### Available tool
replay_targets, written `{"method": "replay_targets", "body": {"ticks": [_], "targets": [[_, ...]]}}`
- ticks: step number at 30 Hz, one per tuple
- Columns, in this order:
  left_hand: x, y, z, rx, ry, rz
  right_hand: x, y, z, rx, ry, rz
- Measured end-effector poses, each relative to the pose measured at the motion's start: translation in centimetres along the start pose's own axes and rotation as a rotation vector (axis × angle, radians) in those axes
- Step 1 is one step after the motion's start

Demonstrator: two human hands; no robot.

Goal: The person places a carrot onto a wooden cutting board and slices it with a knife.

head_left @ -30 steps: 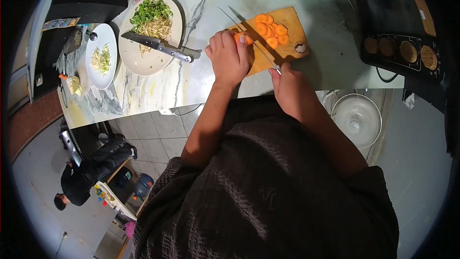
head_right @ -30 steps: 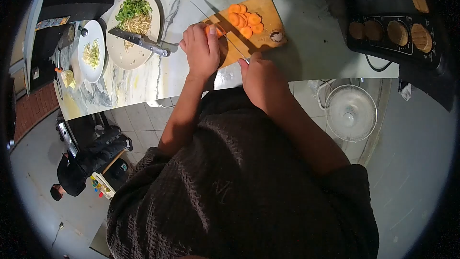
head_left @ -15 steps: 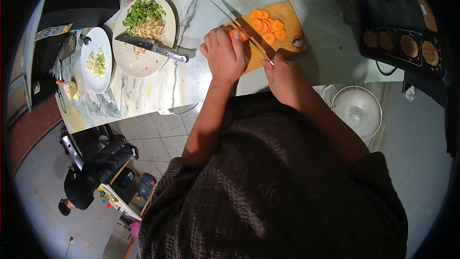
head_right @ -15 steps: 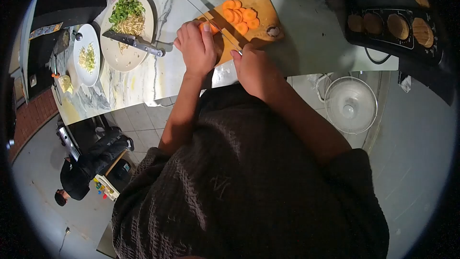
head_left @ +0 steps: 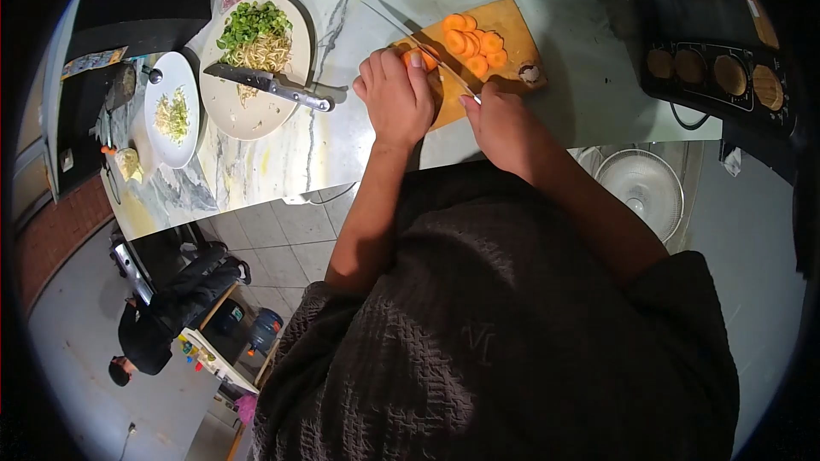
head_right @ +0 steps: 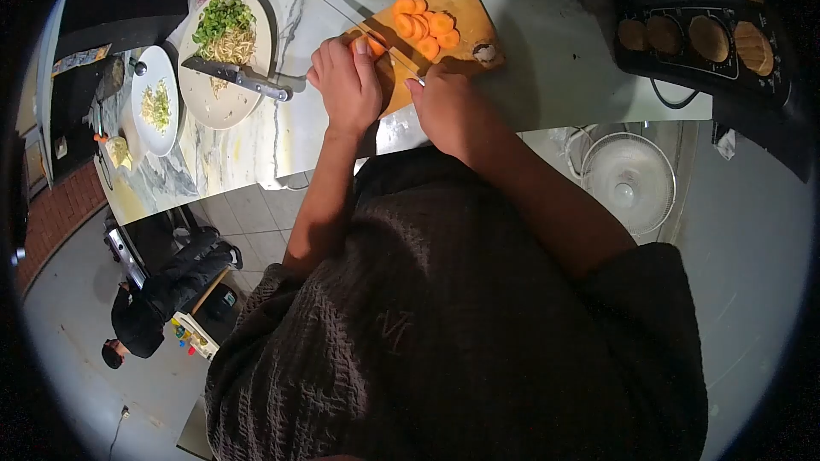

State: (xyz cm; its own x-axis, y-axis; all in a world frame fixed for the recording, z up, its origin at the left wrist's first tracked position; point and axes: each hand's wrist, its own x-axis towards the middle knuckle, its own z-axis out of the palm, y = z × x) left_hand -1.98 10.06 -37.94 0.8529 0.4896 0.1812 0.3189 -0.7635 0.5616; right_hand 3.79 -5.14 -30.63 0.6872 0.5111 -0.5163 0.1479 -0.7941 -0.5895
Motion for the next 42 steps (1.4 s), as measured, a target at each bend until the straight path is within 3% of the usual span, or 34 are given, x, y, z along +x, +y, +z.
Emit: {"method": "replay_targets", "body": {"ticks": [9, 27, 35, 42], "targets": [[0.1, 0.0, 0.1, 0.027, 0.014, 0.002, 0.2, -0.1, -0.2, 0.017, -0.071, 0.045], [-1.1, 0.3, 0.3, 0.063, 0.059, -0.022, 0.1, 2.1, 2.3, -0.003, 0.075, -0.044], [-0.5, 0.1, 0.6, 0.063, 0.082, 0.003, 0.2, 1.0, 1.2, -0.021, 0.068, 0.034], [-0.2, 0.4, 0.8, 0.074, 0.099, 0.027, 0.3, 1.2, 1.0, -0.139, 0.048, -0.121]]}}
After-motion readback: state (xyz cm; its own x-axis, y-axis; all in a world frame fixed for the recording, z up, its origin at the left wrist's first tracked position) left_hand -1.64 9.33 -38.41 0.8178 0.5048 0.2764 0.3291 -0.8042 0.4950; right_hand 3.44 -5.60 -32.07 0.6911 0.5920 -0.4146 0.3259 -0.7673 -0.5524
